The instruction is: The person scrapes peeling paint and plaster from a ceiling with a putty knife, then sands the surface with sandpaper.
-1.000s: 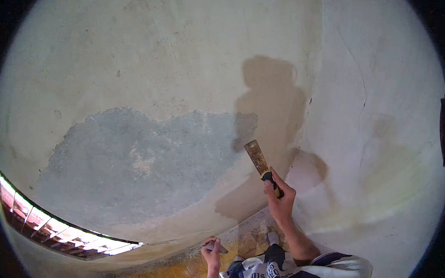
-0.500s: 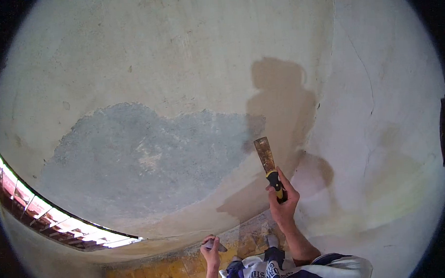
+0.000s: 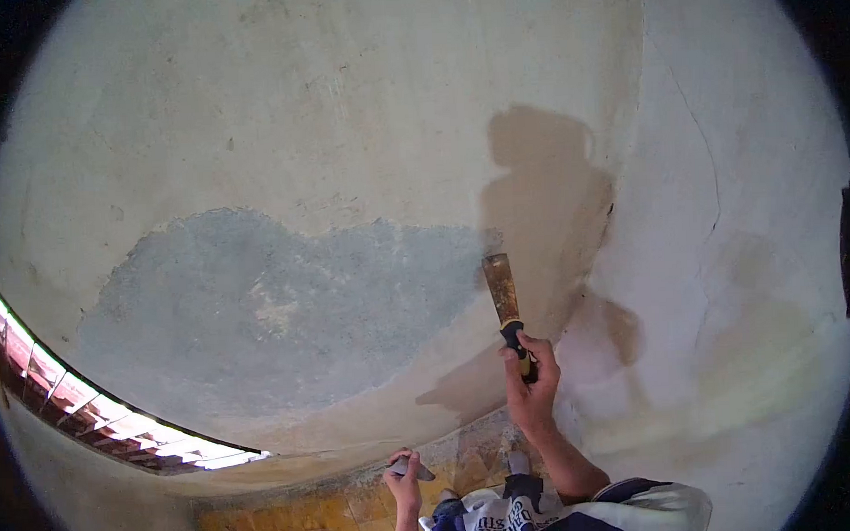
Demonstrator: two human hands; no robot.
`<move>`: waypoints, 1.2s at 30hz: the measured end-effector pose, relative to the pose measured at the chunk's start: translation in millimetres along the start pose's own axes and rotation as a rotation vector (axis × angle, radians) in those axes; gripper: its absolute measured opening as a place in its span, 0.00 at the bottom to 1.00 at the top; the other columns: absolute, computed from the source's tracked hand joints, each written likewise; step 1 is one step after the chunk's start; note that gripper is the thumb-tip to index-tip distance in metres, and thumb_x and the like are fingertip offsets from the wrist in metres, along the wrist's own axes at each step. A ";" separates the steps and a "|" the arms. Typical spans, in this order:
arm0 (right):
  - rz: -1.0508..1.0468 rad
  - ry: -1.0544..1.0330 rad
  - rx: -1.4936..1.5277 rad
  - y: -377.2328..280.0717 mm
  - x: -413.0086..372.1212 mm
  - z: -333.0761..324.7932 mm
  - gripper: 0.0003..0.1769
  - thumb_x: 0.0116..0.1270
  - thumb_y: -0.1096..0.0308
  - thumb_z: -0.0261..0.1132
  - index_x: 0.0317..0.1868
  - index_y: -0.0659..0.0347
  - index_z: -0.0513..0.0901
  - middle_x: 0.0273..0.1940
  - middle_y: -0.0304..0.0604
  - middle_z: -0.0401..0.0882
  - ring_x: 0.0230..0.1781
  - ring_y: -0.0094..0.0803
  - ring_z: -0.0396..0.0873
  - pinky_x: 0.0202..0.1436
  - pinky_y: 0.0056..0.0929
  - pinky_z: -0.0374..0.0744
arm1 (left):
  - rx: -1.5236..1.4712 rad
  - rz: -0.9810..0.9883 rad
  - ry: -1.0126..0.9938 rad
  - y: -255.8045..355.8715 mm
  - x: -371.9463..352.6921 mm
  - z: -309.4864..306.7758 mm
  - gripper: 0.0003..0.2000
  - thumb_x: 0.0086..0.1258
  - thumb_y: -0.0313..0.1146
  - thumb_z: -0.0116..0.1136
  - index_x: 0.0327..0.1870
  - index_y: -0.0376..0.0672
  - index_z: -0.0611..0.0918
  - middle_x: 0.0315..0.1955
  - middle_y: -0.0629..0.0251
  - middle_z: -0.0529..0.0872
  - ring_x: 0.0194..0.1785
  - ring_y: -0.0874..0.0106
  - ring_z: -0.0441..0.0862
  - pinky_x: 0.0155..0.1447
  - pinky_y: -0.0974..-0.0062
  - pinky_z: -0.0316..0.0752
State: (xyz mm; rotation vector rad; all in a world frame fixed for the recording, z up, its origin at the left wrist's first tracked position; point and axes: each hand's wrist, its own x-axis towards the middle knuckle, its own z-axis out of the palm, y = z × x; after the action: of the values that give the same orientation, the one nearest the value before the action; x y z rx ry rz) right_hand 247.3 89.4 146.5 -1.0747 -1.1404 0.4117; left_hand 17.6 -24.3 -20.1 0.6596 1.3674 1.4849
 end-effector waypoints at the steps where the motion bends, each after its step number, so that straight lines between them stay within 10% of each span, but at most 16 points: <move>1: -0.014 -0.011 -0.032 -2.8 6.4 0.9 0.10 0.69 0.70 0.64 0.46 0.66 0.77 0.31 0.41 0.77 0.26 0.20 0.73 0.31 0.22 0.74 | 0.019 0.039 0.010 -3.3 0.5 0.2 0.04 0.65 0.26 0.65 0.36 0.42 0.80 0.32 0.74 0.77 0.34 0.83 0.72 0.39 0.82 0.67; 28: -0.011 0.024 0.034 -17.0 -19.0 -8.4 0.15 0.66 0.69 0.66 0.51 0.64 0.78 0.37 0.46 0.79 0.32 0.30 0.78 0.37 0.27 0.77 | 0.049 0.052 0.015 -27.3 7.1 -27.1 0.06 0.62 0.26 0.68 0.36 0.42 0.82 0.35 0.73 0.80 0.39 0.80 0.75 0.46 0.78 0.70; 36: -0.672 0.310 -0.454 -16.4 16.8 -44.3 0.17 0.49 0.73 0.77 0.41 0.61 0.85 0.35 0.45 0.78 0.33 0.32 0.81 0.34 0.27 0.83 | 0.089 0.060 0.031 -32.1 3.7 -33.4 0.06 0.63 0.25 0.66 0.37 0.44 0.81 0.35 0.73 0.80 0.38 0.81 0.74 0.42 0.80 0.68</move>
State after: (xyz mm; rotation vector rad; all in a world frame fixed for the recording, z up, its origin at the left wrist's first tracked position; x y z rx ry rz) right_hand 289.4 73.1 168.5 -1.0179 -1.2599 -0.5483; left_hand -3.8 -38.5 -58.8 0.7424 1.4558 1.4938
